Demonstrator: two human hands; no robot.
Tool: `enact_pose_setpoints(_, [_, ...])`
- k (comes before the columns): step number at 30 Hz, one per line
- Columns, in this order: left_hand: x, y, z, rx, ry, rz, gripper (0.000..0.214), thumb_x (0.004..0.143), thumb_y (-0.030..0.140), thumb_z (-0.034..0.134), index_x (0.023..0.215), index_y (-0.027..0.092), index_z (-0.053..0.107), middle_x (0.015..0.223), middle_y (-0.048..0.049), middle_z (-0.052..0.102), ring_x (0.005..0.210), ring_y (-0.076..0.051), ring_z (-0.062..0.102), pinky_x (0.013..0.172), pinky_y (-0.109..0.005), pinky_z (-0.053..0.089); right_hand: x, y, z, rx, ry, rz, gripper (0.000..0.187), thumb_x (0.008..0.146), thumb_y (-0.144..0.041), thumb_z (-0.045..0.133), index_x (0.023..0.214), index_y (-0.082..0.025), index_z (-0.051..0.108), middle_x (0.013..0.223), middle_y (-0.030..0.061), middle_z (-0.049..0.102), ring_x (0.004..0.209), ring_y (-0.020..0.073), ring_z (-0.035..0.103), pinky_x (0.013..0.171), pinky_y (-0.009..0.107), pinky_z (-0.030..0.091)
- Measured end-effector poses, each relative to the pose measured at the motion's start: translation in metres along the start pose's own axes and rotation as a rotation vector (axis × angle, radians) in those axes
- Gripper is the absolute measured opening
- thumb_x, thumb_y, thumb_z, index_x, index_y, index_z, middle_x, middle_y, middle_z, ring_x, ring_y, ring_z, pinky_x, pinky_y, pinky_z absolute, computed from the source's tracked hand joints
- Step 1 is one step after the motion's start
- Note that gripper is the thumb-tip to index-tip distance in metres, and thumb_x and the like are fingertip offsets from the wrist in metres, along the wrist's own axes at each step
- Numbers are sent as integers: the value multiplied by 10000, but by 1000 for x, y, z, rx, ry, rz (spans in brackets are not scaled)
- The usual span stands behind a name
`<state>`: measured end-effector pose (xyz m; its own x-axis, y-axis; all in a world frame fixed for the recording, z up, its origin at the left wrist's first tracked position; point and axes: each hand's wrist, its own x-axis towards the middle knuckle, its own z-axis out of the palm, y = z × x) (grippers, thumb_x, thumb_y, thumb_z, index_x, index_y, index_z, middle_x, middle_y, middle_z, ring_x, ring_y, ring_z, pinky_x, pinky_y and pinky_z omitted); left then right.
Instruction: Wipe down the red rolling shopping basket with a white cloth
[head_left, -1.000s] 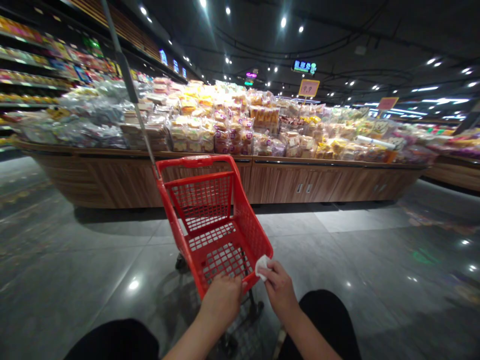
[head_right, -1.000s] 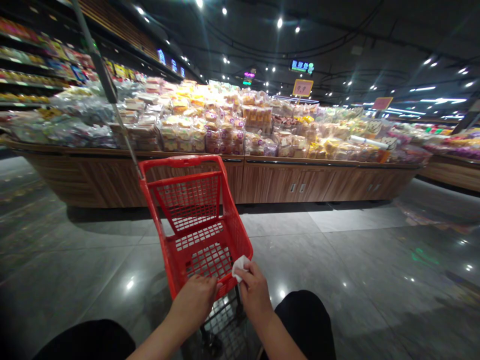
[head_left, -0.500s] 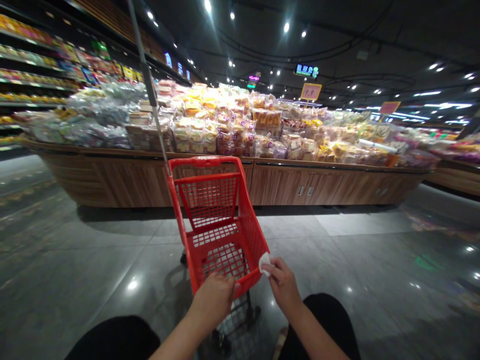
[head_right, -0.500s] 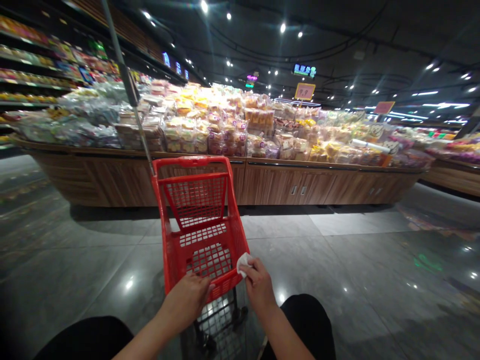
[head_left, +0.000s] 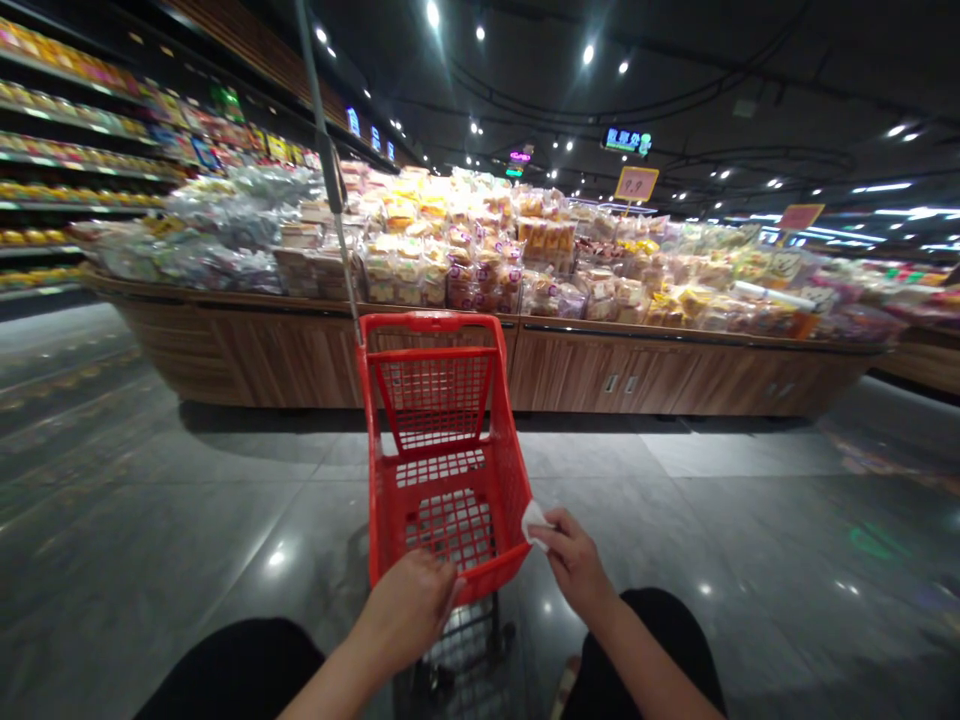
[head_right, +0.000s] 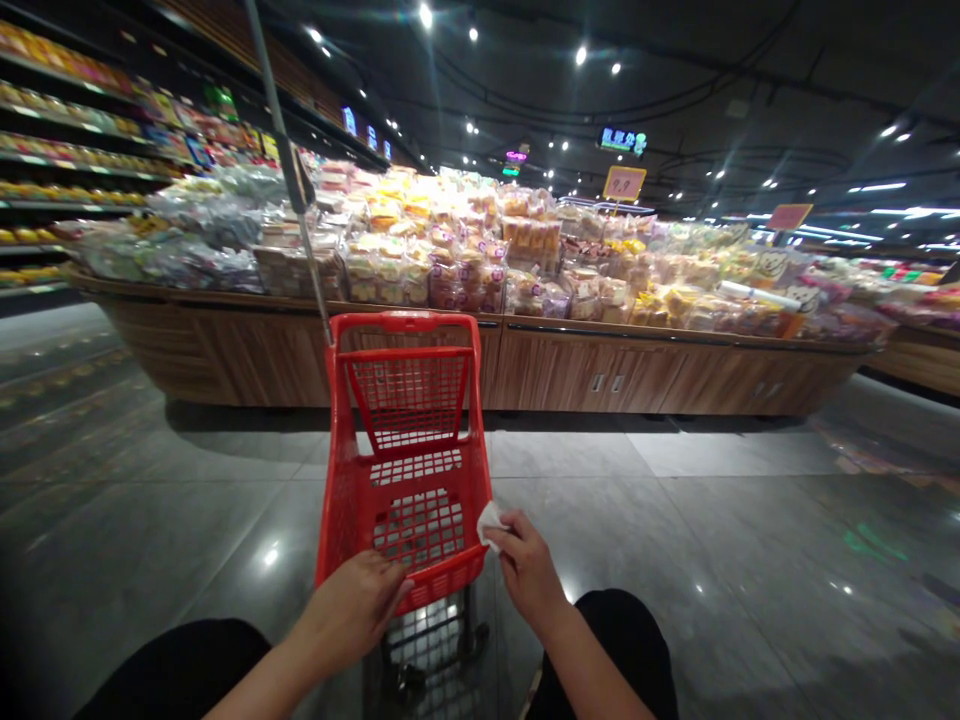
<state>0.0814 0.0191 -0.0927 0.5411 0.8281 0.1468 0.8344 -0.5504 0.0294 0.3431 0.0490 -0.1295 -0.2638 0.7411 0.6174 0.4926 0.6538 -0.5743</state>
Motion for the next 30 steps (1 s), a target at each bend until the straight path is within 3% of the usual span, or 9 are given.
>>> enact_pose_setpoints(6, [-1, -8, 2, -6, -9, 27, 368, 928, 291, 291, 754, 180, 595, 704, -61, 658, 684, -187, 616, 655, -310, 468, 12, 5, 5, -18, -7, 3, 493, 727, 37, 403, 1057, -227, 656, 999, 66, 526, 915, 164, 549, 802, 283, 481])
enact_pose_setpoints(12, [-6, -14, -1, -5, 4, 20, 380, 924, 299, 281, 735, 184, 590, 700, -71, 654, 661, -205, 619, 631, -336, 479, -3, -9, 3, 22, -155, -77, 501, 755, 17, 417, 1129, -249, 617, 1015, 66, 534, 926, 173, 554, 795, 288, 489])
enact_pose_setpoints(19, [-10, -20, -2, -17, -3, 28, 386, 920, 319, 279, 736, 186, 591, 708, -74, 648, 679, -211, 621, 647, -354, 490, 36, 1, 5, -21, -15, -9, 252, 838, -112, 504, 988, -222, 674, 921, 52, 541, 833, 157, 554, 744, 275, 494])
enact_pose_setpoints(23, [-14, -26, -2, -29, -1, 40, 353, 911, 332, 312, 756, 194, 597, 730, -63, 651, 727, -208, 621, 679, -347, 492, 20, -2, 6, 15, -75, -83, 333, 835, -86, 483, 1083, -241, 641, 947, 56, 541, 855, 160, 558, 746, 279, 500])
enact_pose_setpoints(27, [-20, -37, -1, -76, 86, 82, 322, 873, 421, 410, 746, 199, 606, 704, -45, 645, 751, -192, 614, 739, -323, 487, 1, -10, 7, 32, -185, -157, 415, 829, -50, 452, 1157, -253, 605, 1003, 71, 548, 889, 168, 560, 757, 284, 501])
enact_pose_setpoints(30, [-21, -44, -2, -145, 161, 129, 329, 851, 460, 446, 724, 201, 605, 677, -27, 639, 719, -166, 609, 780, -303, 479, 13, -10, 9, -1, -147, -130, 357, 830, -76, 481, 1102, -250, 634, 946, 58, 556, 857, 167, 562, 742, 279, 504])
